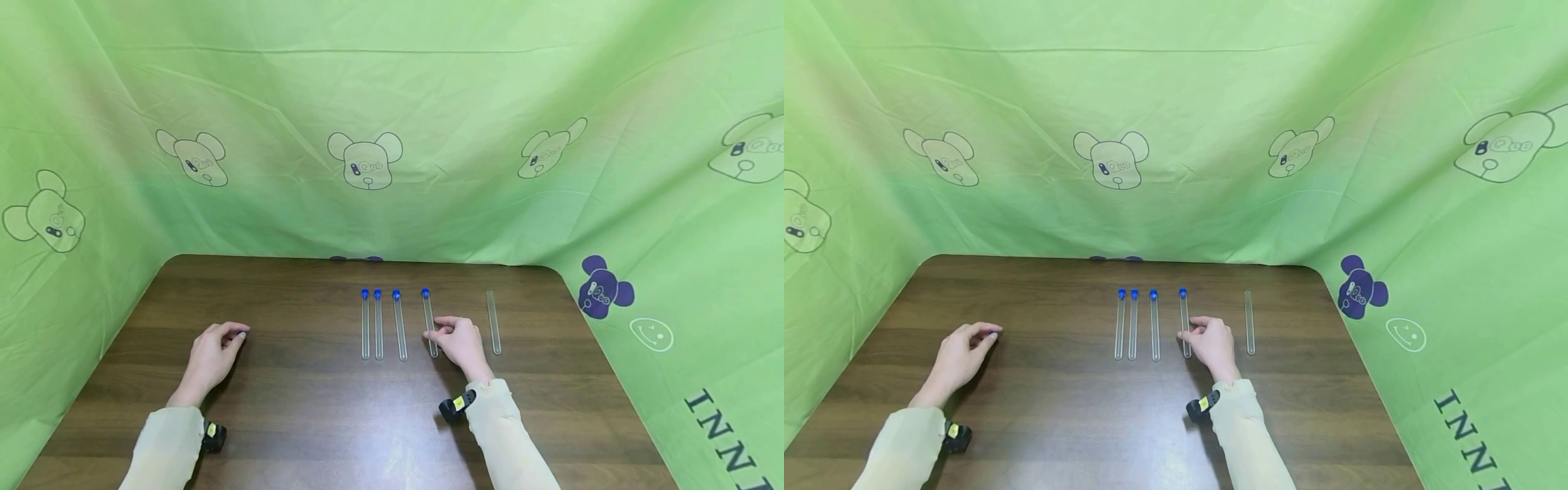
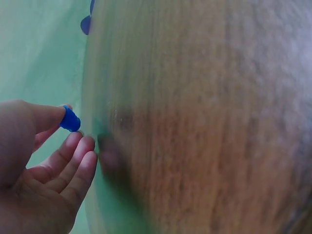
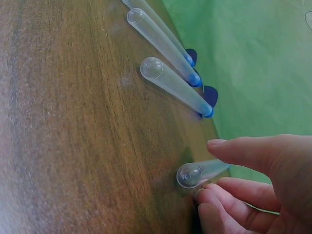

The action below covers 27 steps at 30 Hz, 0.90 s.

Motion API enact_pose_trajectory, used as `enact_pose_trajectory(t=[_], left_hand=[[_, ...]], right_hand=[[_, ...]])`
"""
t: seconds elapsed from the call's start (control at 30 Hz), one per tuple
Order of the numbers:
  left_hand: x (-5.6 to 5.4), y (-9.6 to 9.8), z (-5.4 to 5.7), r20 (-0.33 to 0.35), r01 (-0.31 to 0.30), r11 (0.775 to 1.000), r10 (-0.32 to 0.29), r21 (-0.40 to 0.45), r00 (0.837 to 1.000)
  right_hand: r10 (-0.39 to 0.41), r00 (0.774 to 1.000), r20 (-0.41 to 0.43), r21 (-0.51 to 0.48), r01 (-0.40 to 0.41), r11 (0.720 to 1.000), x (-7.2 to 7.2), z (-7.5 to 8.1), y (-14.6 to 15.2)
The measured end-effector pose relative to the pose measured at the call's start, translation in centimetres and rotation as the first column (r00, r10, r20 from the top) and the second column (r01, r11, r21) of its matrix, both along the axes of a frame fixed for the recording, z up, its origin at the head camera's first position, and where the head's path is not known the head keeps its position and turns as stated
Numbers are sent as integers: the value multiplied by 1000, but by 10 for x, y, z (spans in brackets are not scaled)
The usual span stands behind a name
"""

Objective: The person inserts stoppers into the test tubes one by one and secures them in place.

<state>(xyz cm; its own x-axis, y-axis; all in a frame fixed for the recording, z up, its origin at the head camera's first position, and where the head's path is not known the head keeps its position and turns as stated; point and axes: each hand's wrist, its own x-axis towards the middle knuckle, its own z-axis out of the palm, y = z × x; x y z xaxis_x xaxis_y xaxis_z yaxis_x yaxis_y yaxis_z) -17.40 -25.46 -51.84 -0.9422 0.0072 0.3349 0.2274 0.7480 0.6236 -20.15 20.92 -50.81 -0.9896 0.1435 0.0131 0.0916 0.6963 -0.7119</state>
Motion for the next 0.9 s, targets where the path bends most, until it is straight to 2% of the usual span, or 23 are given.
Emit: enact_pose_trajectory(t=[0.23, 0.33, 0.53, 0.63, 0.7, 0.8, 0.9], left_hand=[[0, 1, 0, -38, 15, 1000, -15, 0, 999], [-1, 2, 0, -35, 18, 1000, -18, -4, 999], [-4, 9, 0, 42, 20, 1000, -21, 13, 999], [-9, 15, 1, 99, 55, 998, -57, 23, 993], [-11, 19, 2, 126, 85, 996, -85, 0, 988], [-15, 23, 4, 135, 121, 991, -114, -47, 984], [-16, 25, 4, 122, 129, 988, -119, -78, 985]], right_hand=[[-4, 1000, 1, -9, 4, 1000, 0, -1, 0], [-5, 1000, 0, -12, 5, 1000, 0, -1, 0], [-8, 1000, -3, -12, 8, 1000, 1, 0, 0], [-13, 1000, -3, -12, 13, 1000, 1, 0, 0], [-13, 1000, -2, -14, 13, 1000, 2, 0, 0], [-13, 1000, 1, -16, 13, 1000, 2, 0, 0], [-16, 1000, 4, -18, 16, 1000, 3, 1, 0]])
